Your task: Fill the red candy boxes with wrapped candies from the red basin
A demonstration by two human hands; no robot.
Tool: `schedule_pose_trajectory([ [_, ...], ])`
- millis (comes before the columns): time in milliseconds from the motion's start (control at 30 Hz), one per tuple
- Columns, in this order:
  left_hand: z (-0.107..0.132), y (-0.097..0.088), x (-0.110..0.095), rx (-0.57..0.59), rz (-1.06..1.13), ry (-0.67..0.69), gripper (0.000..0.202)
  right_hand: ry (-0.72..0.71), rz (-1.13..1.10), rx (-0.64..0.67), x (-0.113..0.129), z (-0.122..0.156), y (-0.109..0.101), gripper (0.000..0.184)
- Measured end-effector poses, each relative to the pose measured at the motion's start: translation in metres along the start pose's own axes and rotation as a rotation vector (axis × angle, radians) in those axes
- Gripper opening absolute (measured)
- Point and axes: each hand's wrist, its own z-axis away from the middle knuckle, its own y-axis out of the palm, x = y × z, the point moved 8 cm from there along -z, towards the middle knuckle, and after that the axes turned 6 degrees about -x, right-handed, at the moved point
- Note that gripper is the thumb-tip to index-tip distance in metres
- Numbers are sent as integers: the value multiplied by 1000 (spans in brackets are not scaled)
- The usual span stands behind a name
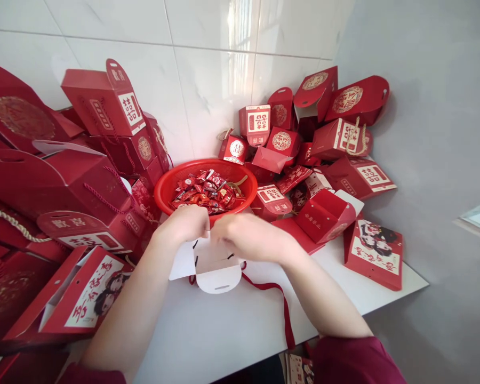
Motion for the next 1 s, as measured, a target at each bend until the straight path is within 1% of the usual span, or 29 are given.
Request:
schedule_pose_trajectory([
  [67,3,-2,-1,13,10,1,20,110,103,-177,-23,2,-24,34],
  [133,4,-3,0,26,26,13,19,265,194,-263,-53,-1,-40,31],
  [167,4,-4,1,28,36,19,19,359,244,-262,-70,-6,-44,30],
  [200,3,-4,3,28,46,26,19,454,299,-233,-87,-12,-47,30],
  [233,1,-3,5,28,58,32,19,542,355,-176,-103,-21,-48,32],
  [267,-1,-2,7,30,70,40,18,629,405,-86,-120,-30,-46,34],
  [333,-6,2,10,43,96,62,16,699,431,8,-143,-53,-45,32],
  [433,-13,7,13,65,122,81,14,764,420,152,-173,-82,-34,29],
  [500,-15,9,14,69,124,77,14,793,393,247,-189,-93,-19,30],
  [567,-16,9,14,73,117,73,15,796,356,315,-200,-98,-2,29],
  [633,-16,9,12,76,106,69,17,776,325,335,-208,-101,13,29],
  [733,-16,8,11,82,93,71,20,751,312,308,-216,-103,28,33],
  [800,-17,8,11,84,89,77,20,758,323,285,-223,-104,31,35],
  [867,-18,9,11,83,90,84,19,781,340,265,-229,-105,27,36],
  [1000,-19,11,8,70,102,111,20,821,360,207,-239,-103,7,37],
])
